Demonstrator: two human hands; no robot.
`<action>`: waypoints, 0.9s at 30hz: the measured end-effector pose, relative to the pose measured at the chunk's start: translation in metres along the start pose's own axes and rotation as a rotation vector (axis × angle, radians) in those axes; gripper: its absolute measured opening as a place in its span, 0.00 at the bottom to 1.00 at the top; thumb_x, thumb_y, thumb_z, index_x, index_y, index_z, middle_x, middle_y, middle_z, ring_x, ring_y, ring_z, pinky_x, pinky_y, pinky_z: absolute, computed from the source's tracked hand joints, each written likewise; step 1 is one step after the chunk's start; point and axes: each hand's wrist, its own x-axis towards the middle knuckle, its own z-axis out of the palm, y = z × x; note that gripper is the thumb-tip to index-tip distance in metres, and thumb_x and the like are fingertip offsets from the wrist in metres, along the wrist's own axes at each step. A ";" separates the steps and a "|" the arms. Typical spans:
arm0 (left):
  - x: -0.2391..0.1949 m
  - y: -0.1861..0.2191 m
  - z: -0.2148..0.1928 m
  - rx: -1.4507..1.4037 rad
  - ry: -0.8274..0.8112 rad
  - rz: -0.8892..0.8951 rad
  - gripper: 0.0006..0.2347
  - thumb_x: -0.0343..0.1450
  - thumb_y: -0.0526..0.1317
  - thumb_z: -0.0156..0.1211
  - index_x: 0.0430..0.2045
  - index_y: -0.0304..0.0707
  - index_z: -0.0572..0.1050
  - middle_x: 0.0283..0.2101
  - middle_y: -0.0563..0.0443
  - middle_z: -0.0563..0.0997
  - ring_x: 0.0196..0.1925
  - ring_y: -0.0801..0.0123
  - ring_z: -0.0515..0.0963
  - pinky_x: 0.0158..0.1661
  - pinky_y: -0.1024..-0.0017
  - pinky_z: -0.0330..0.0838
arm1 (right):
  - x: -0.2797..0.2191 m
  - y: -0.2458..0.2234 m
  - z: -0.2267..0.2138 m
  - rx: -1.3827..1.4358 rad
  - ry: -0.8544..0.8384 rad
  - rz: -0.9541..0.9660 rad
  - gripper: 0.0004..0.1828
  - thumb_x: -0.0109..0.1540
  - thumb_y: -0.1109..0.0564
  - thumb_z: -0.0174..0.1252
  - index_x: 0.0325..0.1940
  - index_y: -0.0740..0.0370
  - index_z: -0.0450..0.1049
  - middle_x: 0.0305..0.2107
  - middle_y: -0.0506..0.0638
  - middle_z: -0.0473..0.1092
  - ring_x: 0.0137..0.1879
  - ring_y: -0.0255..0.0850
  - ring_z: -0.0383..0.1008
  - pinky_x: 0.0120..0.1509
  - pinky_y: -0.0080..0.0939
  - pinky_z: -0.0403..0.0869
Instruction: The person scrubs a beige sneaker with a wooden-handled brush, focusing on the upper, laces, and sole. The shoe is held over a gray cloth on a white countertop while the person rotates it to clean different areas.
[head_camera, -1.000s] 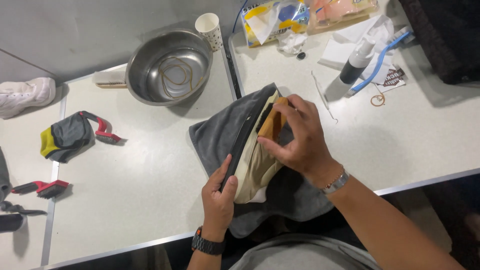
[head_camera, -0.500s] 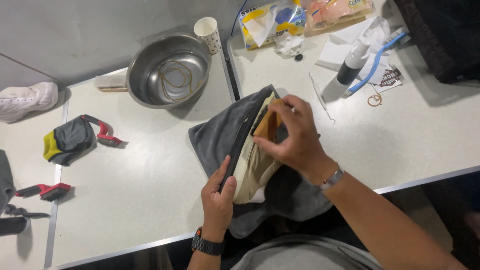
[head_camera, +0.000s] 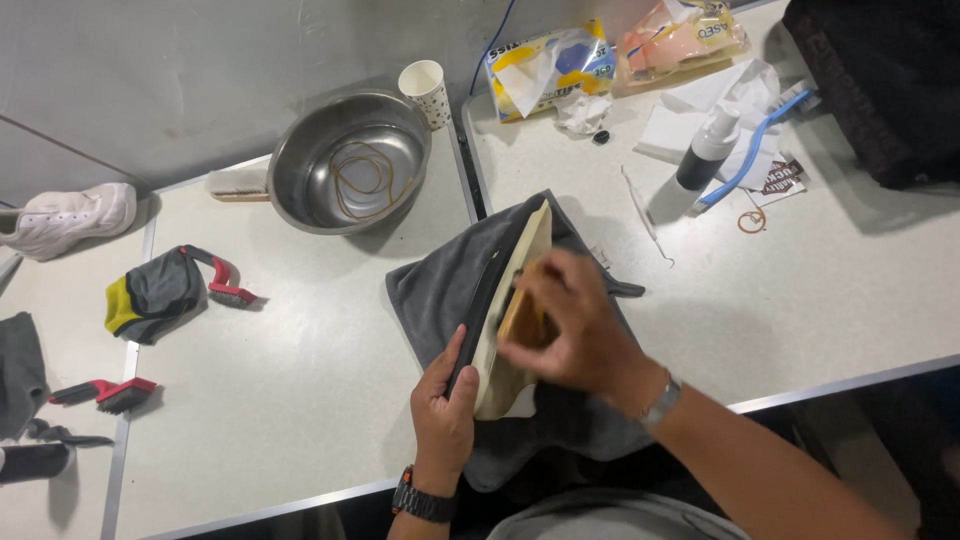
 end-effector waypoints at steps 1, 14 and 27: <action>-0.002 0.003 0.000 0.001 -0.006 0.002 0.26 0.71 0.55 0.53 0.61 0.41 0.73 0.58 0.46 0.82 0.59 0.64 0.81 0.58 0.68 0.73 | 0.002 0.008 0.002 -0.002 0.004 0.005 0.35 0.50 0.43 0.75 0.51 0.59 0.67 0.49 0.56 0.61 0.51 0.47 0.64 0.56 0.46 0.73; 0.032 -0.003 -0.011 -0.035 -0.079 0.017 0.23 0.71 0.51 0.54 0.58 0.39 0.75 0.63 0.45 0.79 0.66 0.60 0.77 0.63 0.63 0.69 | 0.004 -0.020 0.009 0.154 -0.079 -0.085 0.40 0.49 0.41 0.77 0.54 0.61 0.67 0.48 0.58 0.61 0.50 0.48 0.65 0.56 0.48 0.73; 0.026 0.002 -0.008 -0.028 -0.042 0.059 0.22 0.71 0.50 0.55 0.58 0.40 0.76 0.60 0.44 0.81 0.63 0.58 0.79 0.61 0.62 0.71 | 0.001 -0.055 -0.005 0.296 -0.145 -0.068 0.33 0.54 0.46 0.75 0.53 0.65 0.68 0.49 0.62 0.62 0.53 0.53 0.68 0.58 0.51 0.72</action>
